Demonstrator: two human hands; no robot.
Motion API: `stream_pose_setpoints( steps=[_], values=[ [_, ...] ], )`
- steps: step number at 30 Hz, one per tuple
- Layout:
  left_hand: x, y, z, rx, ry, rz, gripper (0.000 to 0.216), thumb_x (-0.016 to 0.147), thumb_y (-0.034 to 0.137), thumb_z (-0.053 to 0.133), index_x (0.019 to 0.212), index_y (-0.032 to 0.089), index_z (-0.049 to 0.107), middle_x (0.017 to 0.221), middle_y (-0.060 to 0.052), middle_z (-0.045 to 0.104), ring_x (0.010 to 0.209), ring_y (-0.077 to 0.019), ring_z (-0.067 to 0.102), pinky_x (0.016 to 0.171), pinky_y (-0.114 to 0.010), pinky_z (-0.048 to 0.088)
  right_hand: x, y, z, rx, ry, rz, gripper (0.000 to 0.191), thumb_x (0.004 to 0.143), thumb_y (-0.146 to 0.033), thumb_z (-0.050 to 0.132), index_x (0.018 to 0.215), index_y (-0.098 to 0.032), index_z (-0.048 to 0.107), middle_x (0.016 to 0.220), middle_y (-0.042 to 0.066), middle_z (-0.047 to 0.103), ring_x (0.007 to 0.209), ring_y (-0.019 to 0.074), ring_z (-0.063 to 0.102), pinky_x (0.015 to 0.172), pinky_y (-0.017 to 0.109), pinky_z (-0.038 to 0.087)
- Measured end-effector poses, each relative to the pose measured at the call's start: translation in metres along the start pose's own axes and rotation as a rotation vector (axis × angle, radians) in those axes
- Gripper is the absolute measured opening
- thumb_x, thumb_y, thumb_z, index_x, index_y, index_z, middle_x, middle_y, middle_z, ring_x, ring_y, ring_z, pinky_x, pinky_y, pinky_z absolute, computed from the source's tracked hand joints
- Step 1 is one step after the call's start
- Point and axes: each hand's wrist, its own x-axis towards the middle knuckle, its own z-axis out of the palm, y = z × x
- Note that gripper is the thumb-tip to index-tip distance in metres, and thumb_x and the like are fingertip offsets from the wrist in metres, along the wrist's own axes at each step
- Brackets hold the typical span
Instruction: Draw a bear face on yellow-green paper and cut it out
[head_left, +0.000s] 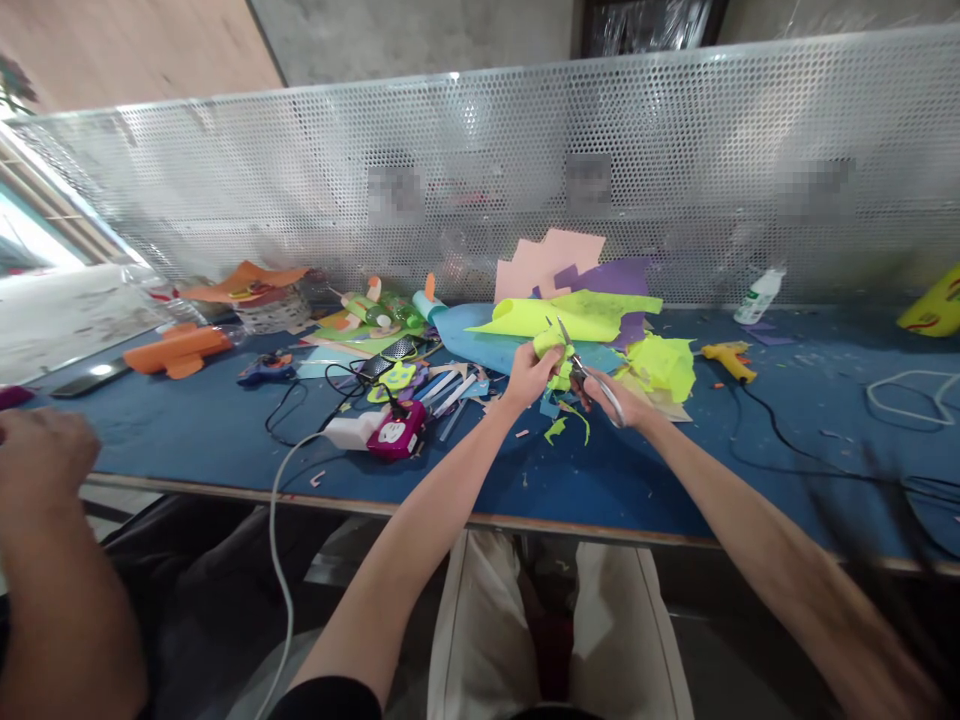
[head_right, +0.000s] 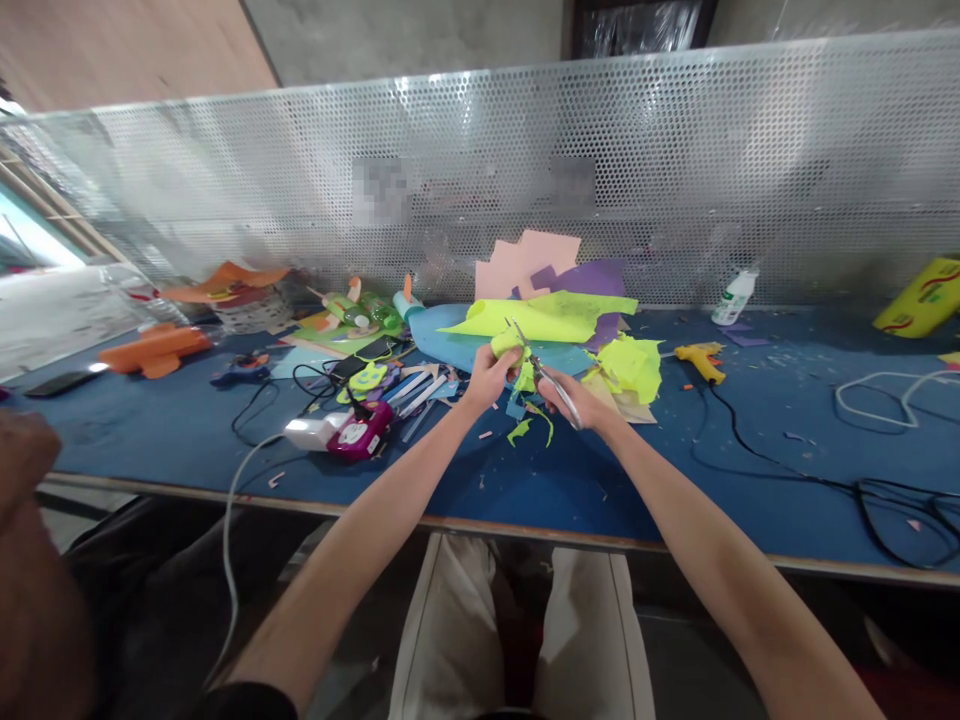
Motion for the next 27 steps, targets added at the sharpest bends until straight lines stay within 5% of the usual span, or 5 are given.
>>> stream_pose_setpoints(
  steps=[11,18,27],
  values=[
    [0.001,-0.002,-0.001,0.028,-0.017,0.017,0.048,0.091,0.053,0.062,0.061,0.017,0.052,0.053,0.002,0.046,0.049,-0.008,0.041,0.05,-0.025,0.034,0.0,0.002,0.003,0.024,0.033,-0.05,0.055,0.099,-0.077,0.038,0.091,-0.023,0.05,0.069,0.001,0.054,0.063,0.0176,0.052,0.062,0.035,0.046],
    [0.003,-0.004,-0.001,0.08,0.103,0.039,0.05,0.089,0.061,0.065,0.066,0.019,0.051,0.054,0.003,0.045,0.05,-0.0089,0.04,0.048,-0.025,0.031,0.0,0.003,0.001,-0.016,0.027,0.013,0.056,0.098,-0.078,0.037,0.094,-0.024,0.05,0.073,0.002,0.055,0.066,0.0187,0.054,0.064,0.036,0.048],
    [0.002,0.003,-0.004,0.248,0.107,0.147,0.043,0.093,0.046,0.06,0.062,0.019,0.047,0.056,0.003,0.043,0.055,-0.0097,0.037,0.053,-0.027,0.028,-0.004,-0.013,-0.008,-0.035,-0.035,0.032,0.061,0.094,-0.083,0.04,0.094,-0.023,0.052,0.077,0.004,0.056,0.071,0.0194,0.053,0.066,0.036,0.048]
  ],
)
